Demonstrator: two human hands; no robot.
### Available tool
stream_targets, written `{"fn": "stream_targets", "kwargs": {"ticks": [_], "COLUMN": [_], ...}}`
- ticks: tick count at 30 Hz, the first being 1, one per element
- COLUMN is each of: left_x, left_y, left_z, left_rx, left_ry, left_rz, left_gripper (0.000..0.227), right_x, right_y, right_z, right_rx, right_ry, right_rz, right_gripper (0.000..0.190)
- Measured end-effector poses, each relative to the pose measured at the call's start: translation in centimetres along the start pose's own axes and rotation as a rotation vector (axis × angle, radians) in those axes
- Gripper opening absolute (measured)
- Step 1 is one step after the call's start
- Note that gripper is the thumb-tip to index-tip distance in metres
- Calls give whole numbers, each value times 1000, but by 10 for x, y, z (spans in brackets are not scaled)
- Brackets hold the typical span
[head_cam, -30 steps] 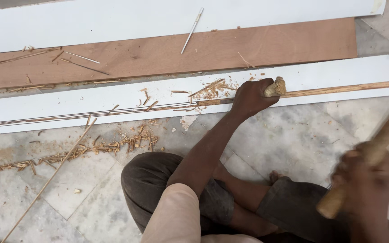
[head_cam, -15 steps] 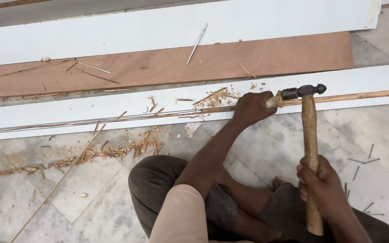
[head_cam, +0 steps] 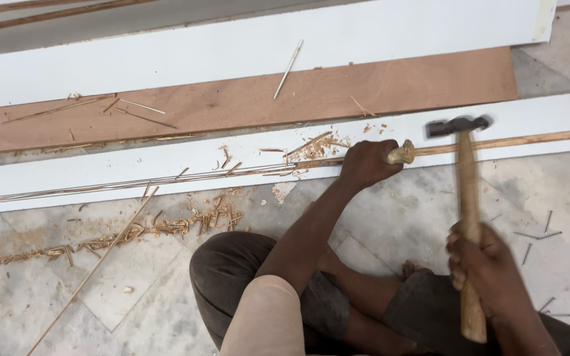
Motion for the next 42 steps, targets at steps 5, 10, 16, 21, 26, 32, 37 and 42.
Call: {"fn": "stream_targets", "kwargs": {"ticks": [5, 10, 16, 21, 26, 32, 37, 42], "left_x": [0, 9, 19, 10, 19, 21, 19, 9], "left_y": [1, 6, 9, 8, 6, 6, 7, 10], "left_z": [-5, -15, -18, -5, -3, -2, -5, -6], "left_rx": [24, -33, -32, -30, -13, 8, -14, 6], "left_ry": [7, -156, -104, -3, 78, 63, 43, 1], "left_rz": [-20, -11, 42, 14, 31, 39, 60, -10], "left_gripper": [33, 40, 44, 38, 43, 39, 44, 37], "right_x": [11, -20, 16, 46, 58, 9, -3, 15], "right_y": [10, 0, -1, 3, 4, 0, 7, 12], "right_z": [-23, 15, -26, -34, -39, -2, -3, -25], "right_rx": [222, -83, 169, 221, 355, 148, 10, 311], "right_ry": [21, 86, -98, -69, -142, -20, 21, -195], "right_rz": [189, -96, 43, 116, 120, 39, -32, 148], "right_gripper": [19, 19, 15, 11, 8, 17, 17, 14]}}
Point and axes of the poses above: each hand's wrist, its own y-axis away from the middle knuckle, its own x-axis out of the back of the hand, z = x × y, the point moved 8 cm from there along -y, towards the middle knuckle, and after that the axes turned 2 degrees about z, right-handed, at the moved point
